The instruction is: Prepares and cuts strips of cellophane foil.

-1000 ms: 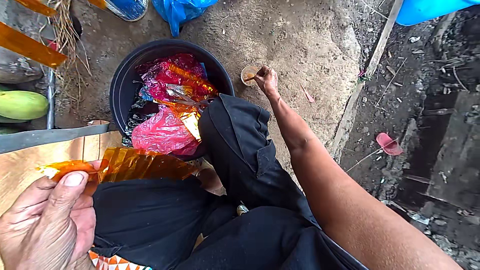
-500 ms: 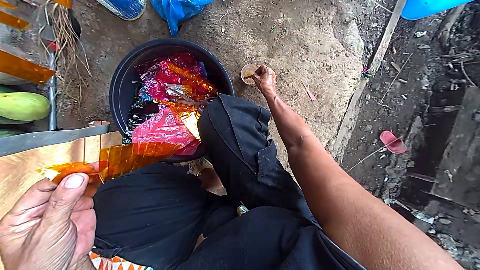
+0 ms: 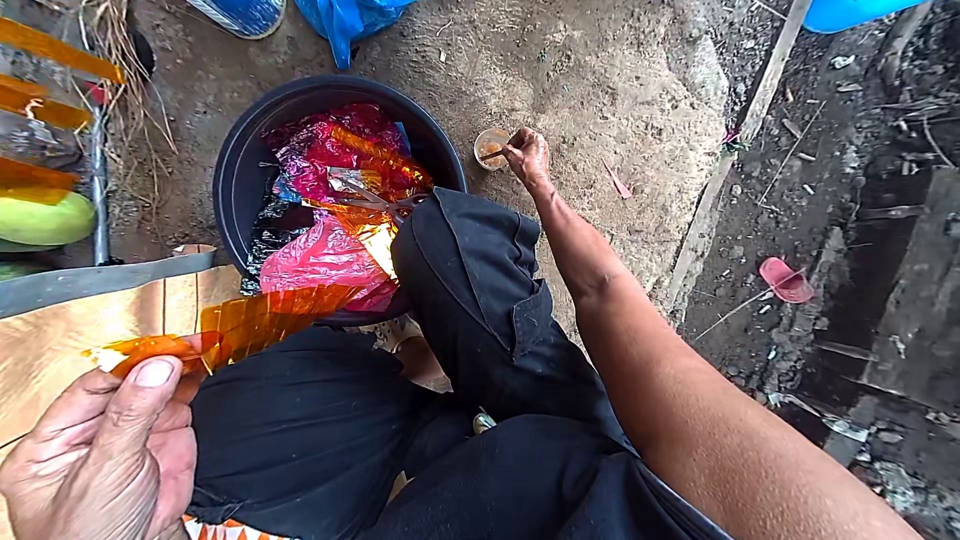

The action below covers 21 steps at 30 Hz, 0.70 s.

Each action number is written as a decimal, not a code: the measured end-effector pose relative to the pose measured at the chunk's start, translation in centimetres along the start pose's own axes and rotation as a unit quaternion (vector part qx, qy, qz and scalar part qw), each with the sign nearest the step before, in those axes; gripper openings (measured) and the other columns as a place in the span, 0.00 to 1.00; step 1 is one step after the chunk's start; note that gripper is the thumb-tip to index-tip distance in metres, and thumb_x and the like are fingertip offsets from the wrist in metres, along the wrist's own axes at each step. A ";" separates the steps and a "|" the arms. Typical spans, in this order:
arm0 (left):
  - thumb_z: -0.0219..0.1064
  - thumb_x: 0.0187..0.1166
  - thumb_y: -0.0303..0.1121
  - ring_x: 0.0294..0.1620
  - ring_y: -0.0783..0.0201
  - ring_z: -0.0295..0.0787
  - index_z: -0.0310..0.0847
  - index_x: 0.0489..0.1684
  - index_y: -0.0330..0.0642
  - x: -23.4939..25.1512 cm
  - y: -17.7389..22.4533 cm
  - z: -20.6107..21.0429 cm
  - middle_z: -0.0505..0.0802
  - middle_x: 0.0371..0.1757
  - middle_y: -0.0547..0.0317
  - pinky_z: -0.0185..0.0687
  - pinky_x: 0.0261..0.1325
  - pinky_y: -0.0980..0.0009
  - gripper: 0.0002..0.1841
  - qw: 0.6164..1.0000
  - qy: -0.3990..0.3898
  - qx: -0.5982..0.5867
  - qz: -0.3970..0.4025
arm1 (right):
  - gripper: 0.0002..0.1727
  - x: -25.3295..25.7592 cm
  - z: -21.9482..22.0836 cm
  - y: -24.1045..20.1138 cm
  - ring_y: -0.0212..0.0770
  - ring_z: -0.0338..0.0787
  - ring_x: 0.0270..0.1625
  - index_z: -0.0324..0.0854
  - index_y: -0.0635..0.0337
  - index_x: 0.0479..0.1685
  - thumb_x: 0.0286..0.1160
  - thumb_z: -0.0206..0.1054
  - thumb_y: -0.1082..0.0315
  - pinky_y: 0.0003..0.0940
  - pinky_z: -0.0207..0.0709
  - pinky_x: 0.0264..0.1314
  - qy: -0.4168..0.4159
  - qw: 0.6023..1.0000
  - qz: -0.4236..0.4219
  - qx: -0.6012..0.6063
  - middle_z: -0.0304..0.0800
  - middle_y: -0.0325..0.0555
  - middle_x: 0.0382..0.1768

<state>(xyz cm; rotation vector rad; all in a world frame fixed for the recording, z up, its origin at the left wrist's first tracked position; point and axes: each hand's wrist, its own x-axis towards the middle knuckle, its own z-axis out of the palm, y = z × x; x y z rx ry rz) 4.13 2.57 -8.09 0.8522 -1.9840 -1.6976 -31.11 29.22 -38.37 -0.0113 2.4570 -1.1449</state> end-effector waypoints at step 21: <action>0.70 0.80 0.30 0.53 0.65 0.94 0.91 0.41 0.48 -0.7 -0.3 -1.6 0.97 0.48 0.61 0.89 0.62 0.69 0.04 1.000 -0.011 -0.008 0.022 | 0.04 -1.5 -0.8 0.3 0.30 0.83 0.17 0.76 0.64 0.37 0.73 0.67 0.78 0.23 0.77 0.19 0.069 0.899 0.100 0.420 0.90 0.44 0.24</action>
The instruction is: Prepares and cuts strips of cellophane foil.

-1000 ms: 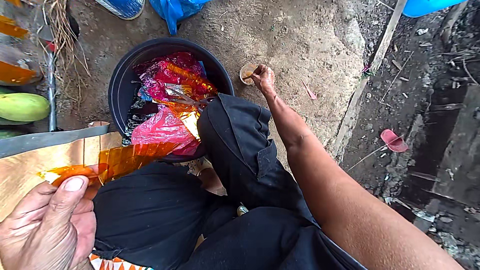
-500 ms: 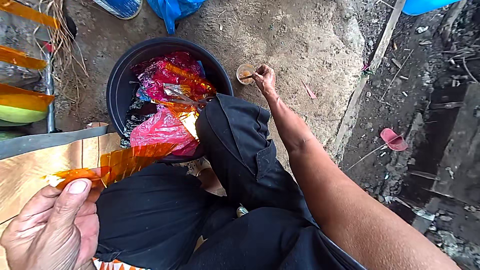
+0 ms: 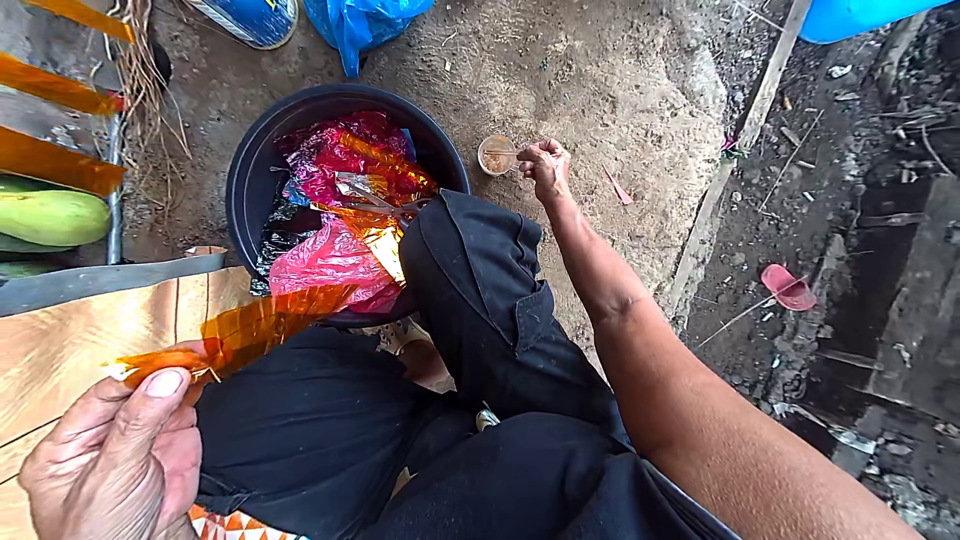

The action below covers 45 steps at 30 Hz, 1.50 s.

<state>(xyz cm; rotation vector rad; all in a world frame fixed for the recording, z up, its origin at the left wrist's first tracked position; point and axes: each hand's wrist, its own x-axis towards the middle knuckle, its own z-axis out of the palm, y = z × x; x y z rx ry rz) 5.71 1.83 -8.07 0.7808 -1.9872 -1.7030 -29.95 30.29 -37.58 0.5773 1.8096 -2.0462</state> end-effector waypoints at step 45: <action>0.66 0.74 0.33 0.60 0.74 0.89 0.94 0.38 0.56 14.4 16.6 3.8 0.94 0.59 0.68 0.85 0.62 0.73 0.08 0.869 -0.377 -0.124 0.295 | 0.05 -25.4 9.5 -25.2 0.33 0.90 0.32 0.86 0.52 0.34 0.75 0.65 0.70 0.26 0.86 0.36 -0.488 0.767 -0.285 0.303 0.90 0.39 0.33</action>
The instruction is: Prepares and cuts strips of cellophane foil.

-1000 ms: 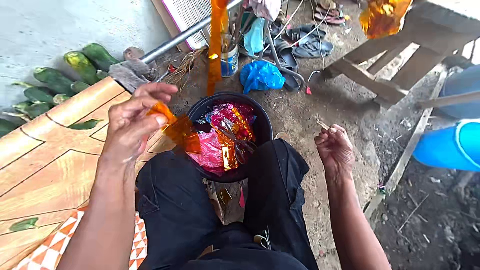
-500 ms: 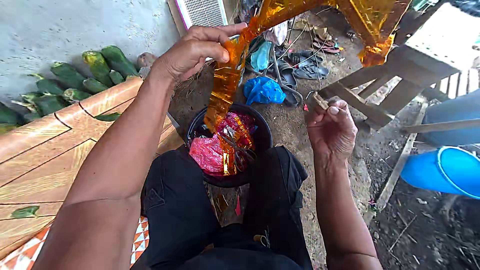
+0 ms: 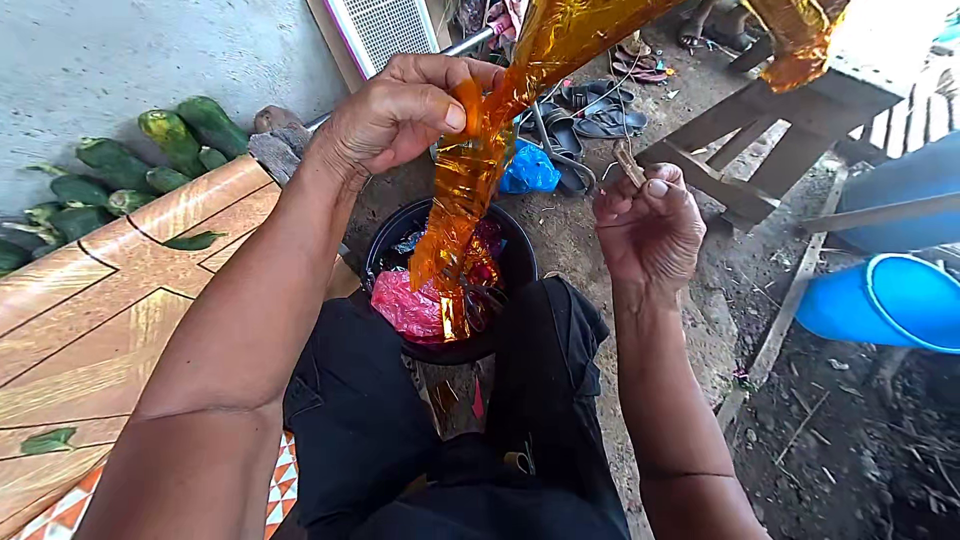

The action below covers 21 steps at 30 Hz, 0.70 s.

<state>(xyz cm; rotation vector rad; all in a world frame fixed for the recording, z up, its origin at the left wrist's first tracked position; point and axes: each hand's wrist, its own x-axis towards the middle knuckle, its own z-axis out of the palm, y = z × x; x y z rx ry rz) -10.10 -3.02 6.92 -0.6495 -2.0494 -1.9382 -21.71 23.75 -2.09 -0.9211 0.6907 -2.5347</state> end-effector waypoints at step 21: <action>0.70 0.76 0.38 0.59 0.66 0.93 0.93 0.38 0.54 -2.2 2.9 1.8 0.97 0.52 0.65 0.89 0.63 0.66 0.05 0.997 -0.038 0.065 -0.013 | 0.05 0.2 3.7 -0.4 0.34 0.91 0.30 0.84 0.56 0.36 0.74 0.65 0.77 0.28 0.88 0.34 -0.048 0.997 -0.057 -0.034 0.92 0.43 0.33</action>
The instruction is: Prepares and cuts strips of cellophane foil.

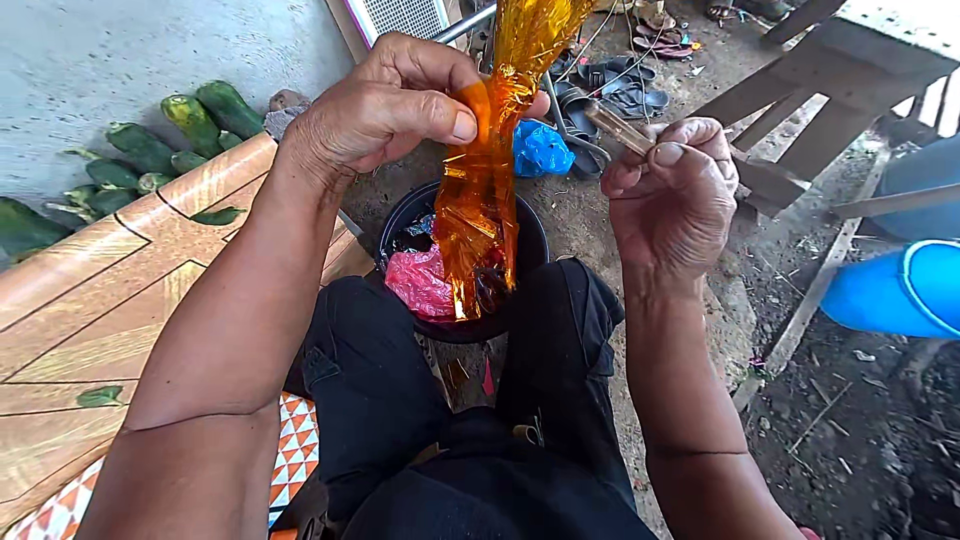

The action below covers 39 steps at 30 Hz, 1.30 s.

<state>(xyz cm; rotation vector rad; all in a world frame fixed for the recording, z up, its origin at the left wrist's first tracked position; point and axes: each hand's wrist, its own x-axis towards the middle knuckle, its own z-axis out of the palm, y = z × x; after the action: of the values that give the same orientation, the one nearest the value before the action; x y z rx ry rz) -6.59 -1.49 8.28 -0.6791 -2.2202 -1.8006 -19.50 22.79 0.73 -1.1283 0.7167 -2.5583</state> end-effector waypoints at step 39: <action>0.63 0.81 0.28 0.56 0.70 0.88 0.88 0.36 0.49 -4.5 -5.4 -9.0 0.94 0.46 0.65 0.82 0.64 0.74 0.08 0.992 0.107 0.008 -0.062 | 0.07 -4.7 -15.0 2.1 0.33 0.90 0.26 0.78 0.61 0.40 0.67 0.67 0.79 0.33 0.89 0.30 0.157 0.917 0.029 -0.366 0.90 0.36 0.27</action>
<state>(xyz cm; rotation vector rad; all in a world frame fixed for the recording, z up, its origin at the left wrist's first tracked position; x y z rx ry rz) -6.34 -11.98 3.76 -0.3322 -2.1740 -1.8140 -27.48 27.93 -11.96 -0.8269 1.8646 -2.4904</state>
